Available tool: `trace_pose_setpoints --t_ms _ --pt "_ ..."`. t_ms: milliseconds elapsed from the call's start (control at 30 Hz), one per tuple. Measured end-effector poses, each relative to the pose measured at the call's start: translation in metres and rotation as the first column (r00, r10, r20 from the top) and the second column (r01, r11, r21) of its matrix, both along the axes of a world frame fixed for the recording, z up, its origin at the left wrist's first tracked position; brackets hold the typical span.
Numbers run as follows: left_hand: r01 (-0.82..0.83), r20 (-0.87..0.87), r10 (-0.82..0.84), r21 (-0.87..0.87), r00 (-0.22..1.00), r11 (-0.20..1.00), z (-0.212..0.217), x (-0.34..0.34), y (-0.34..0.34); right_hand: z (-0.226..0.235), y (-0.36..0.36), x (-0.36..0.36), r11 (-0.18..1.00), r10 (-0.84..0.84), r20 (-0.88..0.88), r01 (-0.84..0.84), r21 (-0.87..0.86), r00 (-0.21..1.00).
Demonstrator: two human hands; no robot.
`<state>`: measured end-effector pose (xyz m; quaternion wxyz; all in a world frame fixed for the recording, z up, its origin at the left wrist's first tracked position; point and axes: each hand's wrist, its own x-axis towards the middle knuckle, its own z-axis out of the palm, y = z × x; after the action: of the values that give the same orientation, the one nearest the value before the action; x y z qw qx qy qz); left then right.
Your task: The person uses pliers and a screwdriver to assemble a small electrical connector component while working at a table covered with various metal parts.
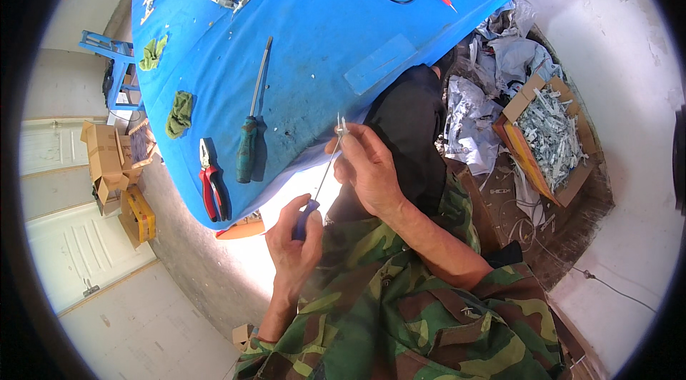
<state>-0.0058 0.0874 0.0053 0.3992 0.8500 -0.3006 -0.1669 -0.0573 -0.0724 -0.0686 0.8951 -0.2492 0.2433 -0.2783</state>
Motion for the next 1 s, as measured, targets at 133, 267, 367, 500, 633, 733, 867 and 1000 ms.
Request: trace_pose_setpoints --t_ms 133,267,367,500,633,733,867,1000 --pt "-0.002 -0.015 0.002 0.034 1.000 0.999 0.005 -0.001 -0.002 -0.002 0.000 0.000 1.000 -0.005 0.001 0.005 -0.016 1.000" --pt "-0.049 -0.094 0.048 0.000 0.994 0.999 0.005 -0.009 -0.005 0.000 0.000 0.000 1.000 0.004 -0.035 -0.005 -0.025 0.999" --pt "-0.060 -0.157 0.062 0.023 0.986 0.998 0.009 -0.015 -0.010 -0.001 -0.001 0.000 0.999 -0.007 -0.047 0.006 -0.035 0.999" --pt "-0.071 -0.201 0.085 0.076 0.976 0.995 0.015 -0.017 -0.012 0.000 -0.003 -0.001 0.995 -0.005 -0.077 -0.003 -0.097 0.997" --pt "-0.067 -0.108 0.067 0.006 0.992 0.998 0.001 -0.019 -0.009 0.000 -0.001 0.000 0.996 0.001 -0.101 -0.010 -0.087 0.995" --pt "-0.063 -0.055 0.062 -0.018 0.997 0.998 -0.014 -0.022 -0.010 0.000 -0.001 0.001 0.998 -0.002 -0.107 -0.004 -0.057 0.994" --pt "-0.044 0.024 0.046 -0.081 0.999 0.996 -0.034 -0.027 -0.010 0.004 -0.001 0.001 1.000 -0.020 -0.120 0.019 -0.006 0.993" --pt "-0.047 0.056 0.053 -0.106 0.997 0.993 -0.051 -0.029 -0.008 0.007 0.002 0.004 0.997 -0.063 -0.129 0.066 0.025 0.990"
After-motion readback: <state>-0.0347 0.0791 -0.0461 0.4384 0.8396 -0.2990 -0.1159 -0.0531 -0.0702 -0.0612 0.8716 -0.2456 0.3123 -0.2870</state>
